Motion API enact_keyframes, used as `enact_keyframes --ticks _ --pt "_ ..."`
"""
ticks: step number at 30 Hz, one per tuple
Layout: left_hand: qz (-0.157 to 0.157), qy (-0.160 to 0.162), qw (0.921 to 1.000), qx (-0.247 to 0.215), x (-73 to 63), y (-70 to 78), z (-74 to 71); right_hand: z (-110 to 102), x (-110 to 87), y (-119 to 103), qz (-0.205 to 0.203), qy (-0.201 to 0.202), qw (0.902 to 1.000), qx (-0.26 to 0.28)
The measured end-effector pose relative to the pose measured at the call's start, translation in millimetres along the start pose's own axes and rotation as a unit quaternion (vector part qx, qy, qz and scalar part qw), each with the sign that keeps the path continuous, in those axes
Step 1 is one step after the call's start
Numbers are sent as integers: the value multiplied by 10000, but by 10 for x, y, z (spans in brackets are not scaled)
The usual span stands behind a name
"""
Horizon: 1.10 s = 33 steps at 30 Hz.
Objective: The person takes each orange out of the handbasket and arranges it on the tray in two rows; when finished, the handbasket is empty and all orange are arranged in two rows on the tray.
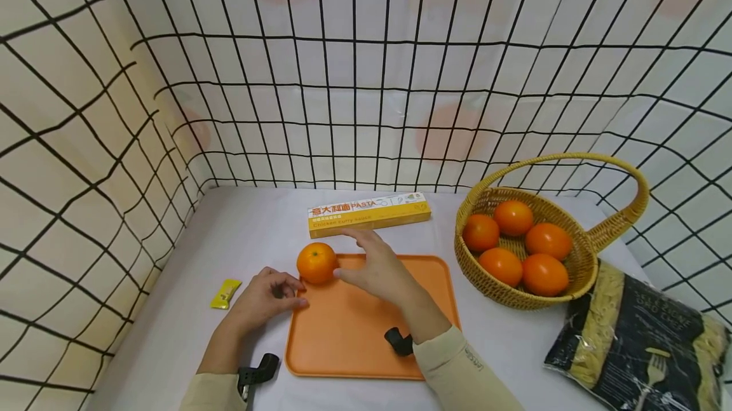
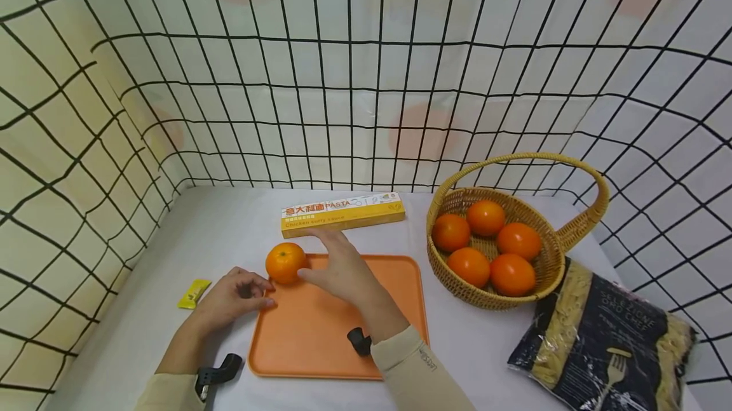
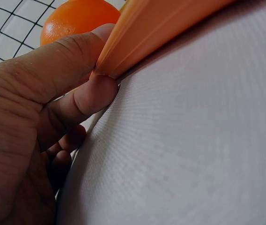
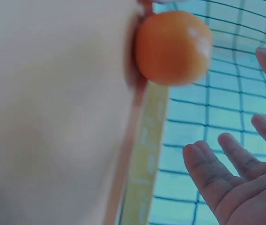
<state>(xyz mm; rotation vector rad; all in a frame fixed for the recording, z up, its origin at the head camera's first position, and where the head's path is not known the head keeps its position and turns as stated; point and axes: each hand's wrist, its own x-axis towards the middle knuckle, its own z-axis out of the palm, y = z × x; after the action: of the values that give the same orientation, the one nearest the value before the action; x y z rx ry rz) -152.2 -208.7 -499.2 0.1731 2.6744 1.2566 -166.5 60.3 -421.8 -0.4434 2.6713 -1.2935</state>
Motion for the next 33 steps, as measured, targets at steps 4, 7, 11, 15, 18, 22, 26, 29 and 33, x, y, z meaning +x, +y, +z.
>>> enact_keyframes --ticks 4,7,11,15,18,22,26,29,33 --pt "-66 12 10000 51 -3 0 -5 -181 -134 51 67 118 9998 174" --pt "-89 56 9999 78 1 2 -16 -304 -215 123 -2 203 9992 330" --pt "-62 15 10000 -38 12 13 -16 -461 -332 222 15 368 9991 225" --pt "-62 -19 9999 -82 11 23 2 -618 -474 299 346 440 9981 -238" --pt "-112 18 9999 -2 0 24 11 -739 -580 354 549 418 9962 -529" --pt "-130 44 9999 25 -8 22 15 -926 -697 409 637 440 9953 -585" --pt "-75 41 10000 -15 -3 32 17 -1132 -799 458 673 472 9939 -738" --pt "-83 32 10000 -18 -1 37 21 -1281 -892 490 769 504 9906 -1013" --pt "-144 41 9999 10 -3 36 23 -1472 -1018 558 979 487 9874 -1145"
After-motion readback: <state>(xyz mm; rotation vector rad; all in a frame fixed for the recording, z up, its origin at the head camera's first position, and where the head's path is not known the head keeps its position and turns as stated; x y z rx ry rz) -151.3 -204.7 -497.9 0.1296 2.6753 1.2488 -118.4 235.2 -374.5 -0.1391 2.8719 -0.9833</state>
